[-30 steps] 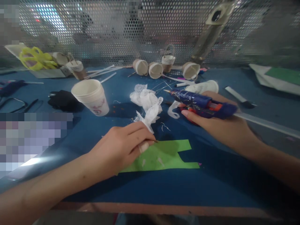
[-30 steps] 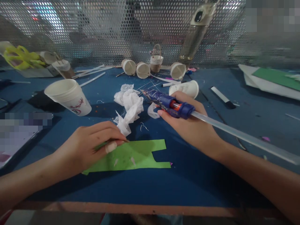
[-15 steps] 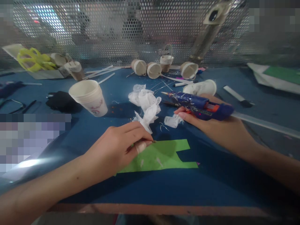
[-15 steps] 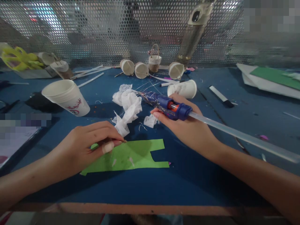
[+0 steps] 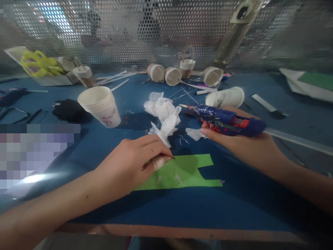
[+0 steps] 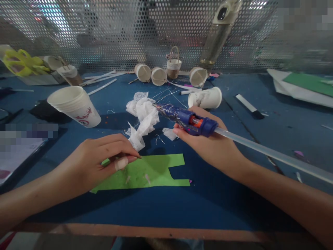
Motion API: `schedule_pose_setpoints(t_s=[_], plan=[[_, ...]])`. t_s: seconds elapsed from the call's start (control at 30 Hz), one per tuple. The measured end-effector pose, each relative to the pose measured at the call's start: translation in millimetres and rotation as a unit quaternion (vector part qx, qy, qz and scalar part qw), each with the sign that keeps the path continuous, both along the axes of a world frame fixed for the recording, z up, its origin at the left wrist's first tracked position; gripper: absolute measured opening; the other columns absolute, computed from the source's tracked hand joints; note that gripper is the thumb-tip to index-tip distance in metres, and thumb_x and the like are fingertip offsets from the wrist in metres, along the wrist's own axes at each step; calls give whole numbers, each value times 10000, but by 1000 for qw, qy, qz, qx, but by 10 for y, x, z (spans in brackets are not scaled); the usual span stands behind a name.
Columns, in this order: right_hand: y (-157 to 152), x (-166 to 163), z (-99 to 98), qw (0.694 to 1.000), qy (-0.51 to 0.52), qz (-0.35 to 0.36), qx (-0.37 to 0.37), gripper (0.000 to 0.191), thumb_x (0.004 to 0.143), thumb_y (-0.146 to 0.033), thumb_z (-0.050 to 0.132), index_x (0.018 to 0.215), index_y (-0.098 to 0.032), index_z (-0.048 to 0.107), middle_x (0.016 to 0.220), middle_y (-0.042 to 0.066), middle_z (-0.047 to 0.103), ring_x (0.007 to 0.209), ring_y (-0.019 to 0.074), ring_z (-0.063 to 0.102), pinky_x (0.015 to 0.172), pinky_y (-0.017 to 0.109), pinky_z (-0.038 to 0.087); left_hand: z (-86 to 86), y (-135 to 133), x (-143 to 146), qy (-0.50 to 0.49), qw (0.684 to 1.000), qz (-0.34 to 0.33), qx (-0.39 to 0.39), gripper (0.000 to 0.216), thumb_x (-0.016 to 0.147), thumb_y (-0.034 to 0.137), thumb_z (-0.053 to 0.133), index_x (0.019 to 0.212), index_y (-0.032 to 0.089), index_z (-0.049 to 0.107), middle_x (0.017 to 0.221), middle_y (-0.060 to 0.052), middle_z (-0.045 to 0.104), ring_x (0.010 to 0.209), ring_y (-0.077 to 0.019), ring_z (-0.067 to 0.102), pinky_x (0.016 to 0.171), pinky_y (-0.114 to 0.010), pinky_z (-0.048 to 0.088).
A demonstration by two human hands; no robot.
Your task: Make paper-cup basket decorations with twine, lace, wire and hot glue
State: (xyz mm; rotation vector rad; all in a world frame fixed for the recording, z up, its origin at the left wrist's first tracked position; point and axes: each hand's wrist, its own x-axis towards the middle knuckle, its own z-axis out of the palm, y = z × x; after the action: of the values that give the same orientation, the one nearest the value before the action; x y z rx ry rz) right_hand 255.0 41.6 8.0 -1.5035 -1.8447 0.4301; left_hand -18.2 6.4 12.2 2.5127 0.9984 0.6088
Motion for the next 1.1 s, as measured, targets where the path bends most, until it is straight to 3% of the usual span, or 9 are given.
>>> schedule_pose_setpoints(t_s=[0.27,0.5,0.7,0.87,0.97,1.1], plan=[[-41,-2,9,1000,-6,-3,4,179,762,-290,758,929,-236,725,947,31,743,875,251,676,653,339,498,1,-2,-3,-1,1000,2,-12,166,992,132,541,1054,212,672,1051,27,720,931,-108,690,753,-216,478],[-29,0,-8,997,68,12,25,132,791,-355,739,884,-268,706,912,-11,724,866,222,701,883,407,572,-2,2,8,-1,1000,2,-14,150,995,145,551,1052,211,673,1047,31,712,918,-95,683,743,-194,466],[-85,-14,2,999,26,30,28,159,753,-366,768,871,-277,710,915,8,730,896,270,700,728,405,572,2,-18,10,-3,1000,3,-15,167,1001,143,530,1061,208,672,1052,28,710,929,-101,680,753,-200,464],[-113,-39,17,999,-6,5,52,197,808,-445,734,815,-253,688,875,15,722,849,263,698,720,415,536,-9,-7,23,3,1000,1,-18,184,995,127,532,1075,221,670,1059,37,705,940,-94,681,753,-194,459],[-108,-4,11,998,-12,1,67,212,837,-444,713,807,-244,648,781,-3,696,714,222,680,610,370,510,-10,-11,13,2,1000,-3,-18,176,1001,142,531,1077,220,669,1060,33,706,940,-99,684,763,-202,463],[-147,32,7,996,-31,5,86,257,817,-458,738,751,-253,598,575,-66,583,450,141,535,466,310,420,-1,-8,5,15,1000,2,-25,184,993,131,516,1057,218,666,1049,28,707,932,-115,690,750,-220,467]])
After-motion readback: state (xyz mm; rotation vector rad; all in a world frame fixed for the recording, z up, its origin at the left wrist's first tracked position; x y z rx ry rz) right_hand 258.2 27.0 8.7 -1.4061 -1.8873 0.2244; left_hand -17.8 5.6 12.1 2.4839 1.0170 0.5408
